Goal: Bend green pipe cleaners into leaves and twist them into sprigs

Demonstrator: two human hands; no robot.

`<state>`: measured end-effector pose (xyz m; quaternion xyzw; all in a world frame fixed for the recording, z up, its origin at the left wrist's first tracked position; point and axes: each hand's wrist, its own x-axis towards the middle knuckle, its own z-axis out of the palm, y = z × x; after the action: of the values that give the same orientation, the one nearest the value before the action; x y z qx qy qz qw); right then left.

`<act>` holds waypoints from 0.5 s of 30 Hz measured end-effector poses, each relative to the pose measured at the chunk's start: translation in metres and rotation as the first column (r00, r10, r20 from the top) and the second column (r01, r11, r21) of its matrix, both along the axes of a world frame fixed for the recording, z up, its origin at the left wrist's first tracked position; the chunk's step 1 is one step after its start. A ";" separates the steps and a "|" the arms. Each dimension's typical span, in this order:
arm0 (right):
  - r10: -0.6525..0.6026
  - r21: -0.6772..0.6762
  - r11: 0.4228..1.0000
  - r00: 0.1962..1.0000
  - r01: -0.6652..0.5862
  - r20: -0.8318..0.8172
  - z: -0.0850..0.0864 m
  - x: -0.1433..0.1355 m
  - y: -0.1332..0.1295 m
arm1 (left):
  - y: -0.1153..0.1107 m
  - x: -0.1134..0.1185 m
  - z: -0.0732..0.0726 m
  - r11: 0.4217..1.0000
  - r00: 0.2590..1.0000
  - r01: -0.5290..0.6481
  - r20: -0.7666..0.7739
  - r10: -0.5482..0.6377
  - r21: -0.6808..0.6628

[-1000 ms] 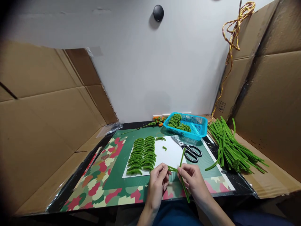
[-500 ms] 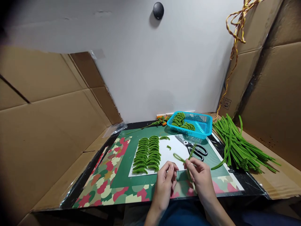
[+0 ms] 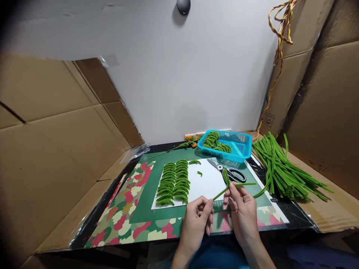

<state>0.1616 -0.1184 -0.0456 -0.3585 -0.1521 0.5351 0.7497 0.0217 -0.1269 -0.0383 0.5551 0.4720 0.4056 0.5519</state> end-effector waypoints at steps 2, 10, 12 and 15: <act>0.002 -0.012 1.000 0.998 -0.002 -0.056 0.003 0.000 -0.001 | 0.000 0.000 -0.001 0.998 0.998 0.062 -0.008 -0.062 -0.012; 0.050 0.017 0.998 0.987 -0.053 0.153 -0.006 -0.008 -0.013 | 0.003 0.005 0.001 0.998 0.980 -0.048 0.195 0.041 0.030; 0.060 0.015 0.998 0.961 -0.067 0.270 -0.010 -0.008 -0.015 | 0.006 0.004 0.001 0.998 0.963 -0.060 0.263 0.055 0.009; 0.093 0.010 0.994 0.907 -0.106 0.411 -0.010 -0.007 -0.017 | 0.010 0.001 0.002 0.997 0.949 -0.070 0.306 0.074 -0.023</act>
<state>0.1549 -0.1352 -0.0558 -0.4423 -0.3327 0.4828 0.6786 0.0231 -0.1167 -0.0366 0.4647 0.4028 0.5040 0.6064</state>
